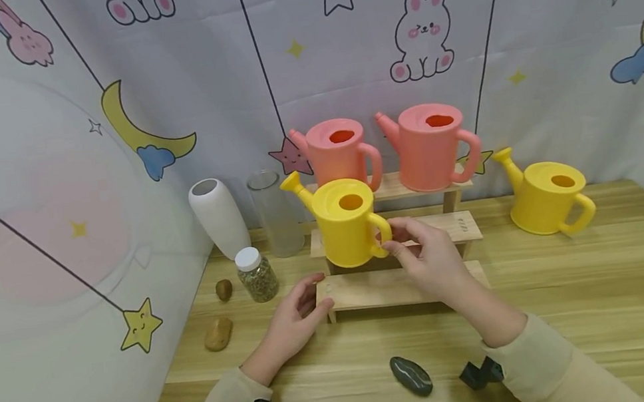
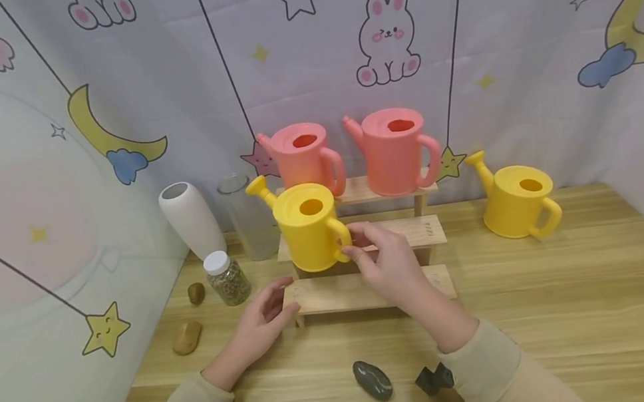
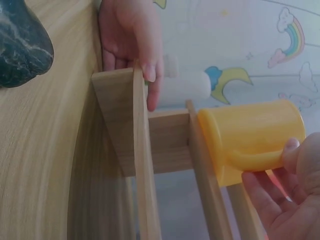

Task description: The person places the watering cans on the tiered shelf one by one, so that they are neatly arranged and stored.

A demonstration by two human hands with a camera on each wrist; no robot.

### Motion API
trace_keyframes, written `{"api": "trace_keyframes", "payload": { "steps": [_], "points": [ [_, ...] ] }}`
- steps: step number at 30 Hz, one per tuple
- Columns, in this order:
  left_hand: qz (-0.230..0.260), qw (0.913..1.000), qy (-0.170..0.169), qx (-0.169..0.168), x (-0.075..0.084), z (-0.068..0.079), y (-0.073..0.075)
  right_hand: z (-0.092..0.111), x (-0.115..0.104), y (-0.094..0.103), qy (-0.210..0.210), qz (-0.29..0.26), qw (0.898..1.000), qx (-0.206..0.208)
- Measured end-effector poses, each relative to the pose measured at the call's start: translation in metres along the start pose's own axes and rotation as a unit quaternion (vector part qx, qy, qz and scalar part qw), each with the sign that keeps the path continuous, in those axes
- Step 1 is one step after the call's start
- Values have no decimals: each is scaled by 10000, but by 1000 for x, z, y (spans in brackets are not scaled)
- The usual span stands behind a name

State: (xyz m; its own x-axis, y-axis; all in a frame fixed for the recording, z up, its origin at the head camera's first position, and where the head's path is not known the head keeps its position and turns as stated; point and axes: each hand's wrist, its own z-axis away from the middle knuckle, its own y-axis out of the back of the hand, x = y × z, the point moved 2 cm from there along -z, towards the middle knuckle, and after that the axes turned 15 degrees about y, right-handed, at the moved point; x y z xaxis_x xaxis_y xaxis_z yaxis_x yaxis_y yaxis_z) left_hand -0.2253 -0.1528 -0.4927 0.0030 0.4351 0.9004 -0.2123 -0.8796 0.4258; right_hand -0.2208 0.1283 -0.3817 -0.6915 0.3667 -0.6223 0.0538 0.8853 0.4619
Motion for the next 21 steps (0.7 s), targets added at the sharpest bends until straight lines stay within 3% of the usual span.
{"api": "trace_keyframes", "payload": {
  "steps": [21],
  "points": [
    [49,10000,-30,-45,1,1,0,1,-3,6,-103,-114,9999,39]
  ]
}}
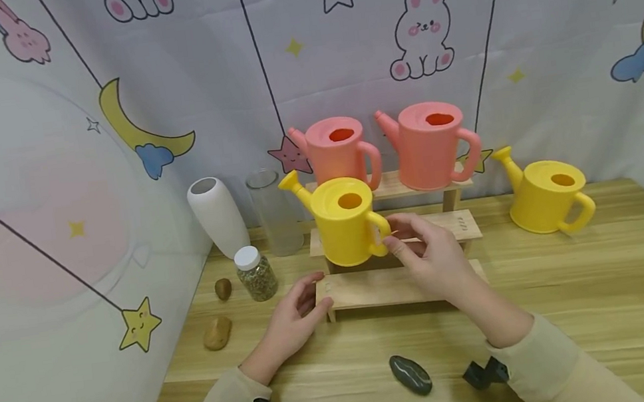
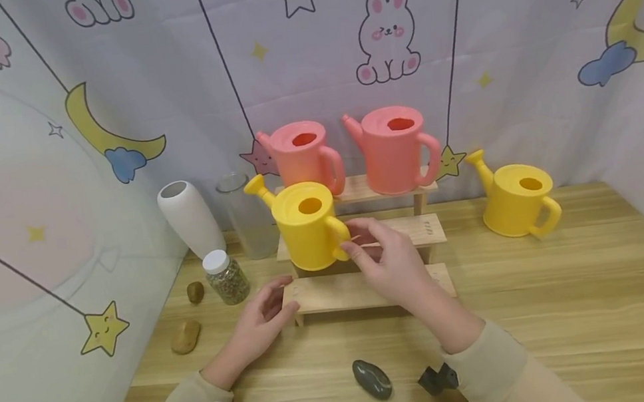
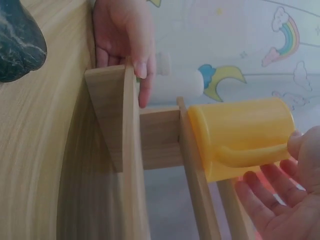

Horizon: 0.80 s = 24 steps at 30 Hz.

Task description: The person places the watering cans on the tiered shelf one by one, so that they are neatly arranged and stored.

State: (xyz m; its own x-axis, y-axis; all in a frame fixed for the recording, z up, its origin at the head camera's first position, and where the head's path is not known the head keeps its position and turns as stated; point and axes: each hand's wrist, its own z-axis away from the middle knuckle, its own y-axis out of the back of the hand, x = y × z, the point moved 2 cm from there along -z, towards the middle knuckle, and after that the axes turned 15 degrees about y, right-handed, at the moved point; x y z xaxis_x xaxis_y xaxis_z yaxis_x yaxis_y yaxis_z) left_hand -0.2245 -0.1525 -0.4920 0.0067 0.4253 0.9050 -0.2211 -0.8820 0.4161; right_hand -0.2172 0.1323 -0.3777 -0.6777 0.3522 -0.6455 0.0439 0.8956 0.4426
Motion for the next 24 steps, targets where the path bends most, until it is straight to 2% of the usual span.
{"api": "trace_keyframes", "payload": {
  "steps": [3,8,16,20,24],
  "points": [
    [1,10000,23,-17,0,0,0,1,-3,4,75,34,9999,98],
    [-6,10000,5,-9,1,-1,1,2,-9,14,439,264,9982,298],
    [-10,10000,80,35,0,1,2,3,-25,39,996,405,9902,887],
    [9,10000,85,-1,-1,-1,2,5,-31,52,1108,541,9857,1152],
    [42,10000,54,-7,-2,-2,1,10,-30,64,1046,657,9846,1236]
  ]
}}
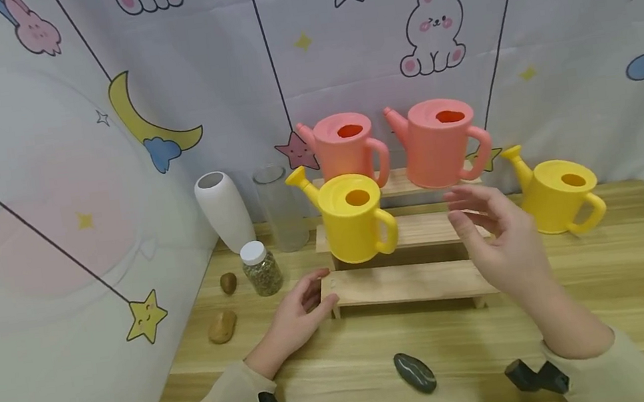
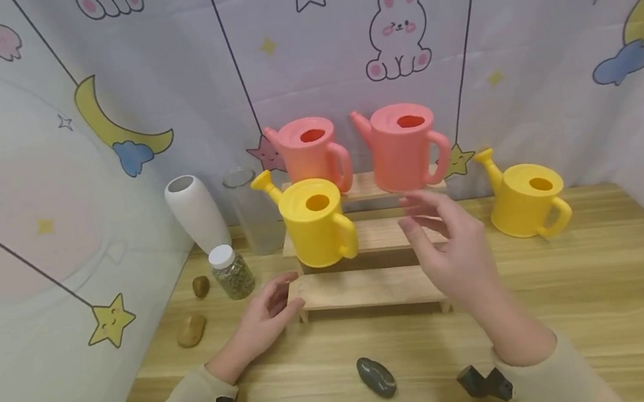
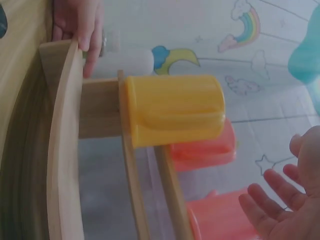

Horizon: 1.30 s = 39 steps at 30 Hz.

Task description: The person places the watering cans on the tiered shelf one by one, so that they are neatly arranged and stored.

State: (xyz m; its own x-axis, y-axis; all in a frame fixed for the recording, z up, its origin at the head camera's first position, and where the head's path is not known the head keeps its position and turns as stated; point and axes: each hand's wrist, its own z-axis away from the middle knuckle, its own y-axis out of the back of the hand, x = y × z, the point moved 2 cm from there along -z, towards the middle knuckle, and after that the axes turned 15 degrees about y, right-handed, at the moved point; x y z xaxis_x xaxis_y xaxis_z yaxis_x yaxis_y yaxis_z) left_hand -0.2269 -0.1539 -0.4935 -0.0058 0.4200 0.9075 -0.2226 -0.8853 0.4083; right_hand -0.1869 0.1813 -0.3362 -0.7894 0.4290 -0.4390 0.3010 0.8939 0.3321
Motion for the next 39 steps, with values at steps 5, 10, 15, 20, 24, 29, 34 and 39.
{"api": "trace_keyframes", "payload": {
  "steps": [5,10,15,20,24,29,34,39],
  "points": [
    [-9,10000,13,23,0,-1,-2,4,9,17,6,126,9998,122],
    [32,10000,-52,53,2,-1,-2,5,20,37,9,280,9986,451],
    [37,10000,-52,36,3,-1,-2,7,40,60,-241,619,9938,887],
    [15,10000,-54,21,1,-3,-2,14,61,81,-770,1441,9818,973],
    [11,9999,-120,21,0,-2,-1,24,79,93,-1201,2131,9666,772],
    [42,9999,-134,31,-2,-2,-1,35,103,105,-1589,2358,9574,496],
    [26,10000,-54,21,-3,-2,0,46,123,116,-2122,2416,9468,141],
    [-20,10000,-58,11,-2,-2,0,57,139,125,-2630,2422,9338,-122]
  ]
}}
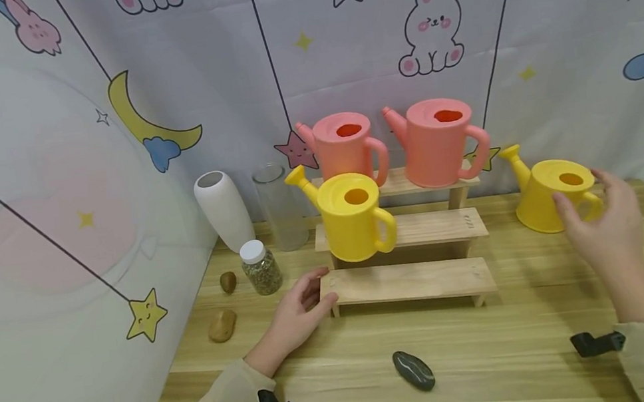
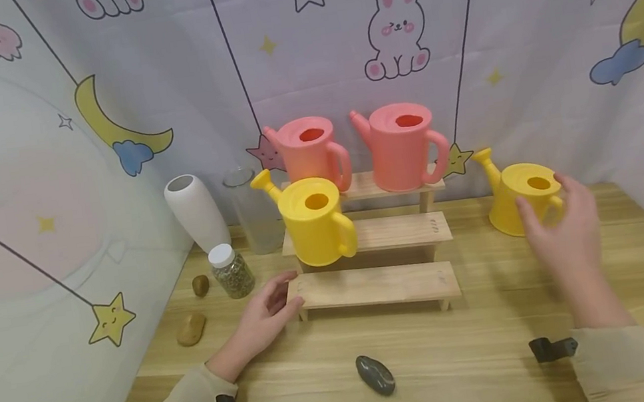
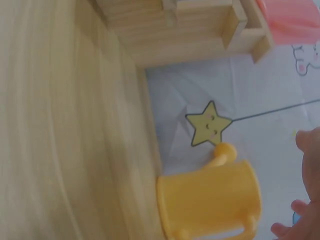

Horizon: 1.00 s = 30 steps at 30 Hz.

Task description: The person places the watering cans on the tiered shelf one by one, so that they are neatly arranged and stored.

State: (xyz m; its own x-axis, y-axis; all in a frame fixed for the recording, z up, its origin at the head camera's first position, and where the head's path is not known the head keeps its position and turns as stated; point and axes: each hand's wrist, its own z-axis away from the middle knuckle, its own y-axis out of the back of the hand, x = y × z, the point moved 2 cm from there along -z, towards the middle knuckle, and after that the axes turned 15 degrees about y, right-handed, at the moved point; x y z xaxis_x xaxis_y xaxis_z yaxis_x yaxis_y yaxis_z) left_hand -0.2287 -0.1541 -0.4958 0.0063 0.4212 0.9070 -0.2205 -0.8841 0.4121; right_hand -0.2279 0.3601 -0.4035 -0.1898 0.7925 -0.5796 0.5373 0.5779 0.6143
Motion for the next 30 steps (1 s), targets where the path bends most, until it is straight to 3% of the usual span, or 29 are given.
{"api": "trace_keyframes", "payload": {
  "steps": [16,30],
  "points": [
    [50,9999,-140,-73,2,1,0,7,51,-6,-1192,-586,9901,-461],
    [3,9999,-55,-96,3,1,1,11,73,-12,-875,37,9960,-167]
  ]
}}
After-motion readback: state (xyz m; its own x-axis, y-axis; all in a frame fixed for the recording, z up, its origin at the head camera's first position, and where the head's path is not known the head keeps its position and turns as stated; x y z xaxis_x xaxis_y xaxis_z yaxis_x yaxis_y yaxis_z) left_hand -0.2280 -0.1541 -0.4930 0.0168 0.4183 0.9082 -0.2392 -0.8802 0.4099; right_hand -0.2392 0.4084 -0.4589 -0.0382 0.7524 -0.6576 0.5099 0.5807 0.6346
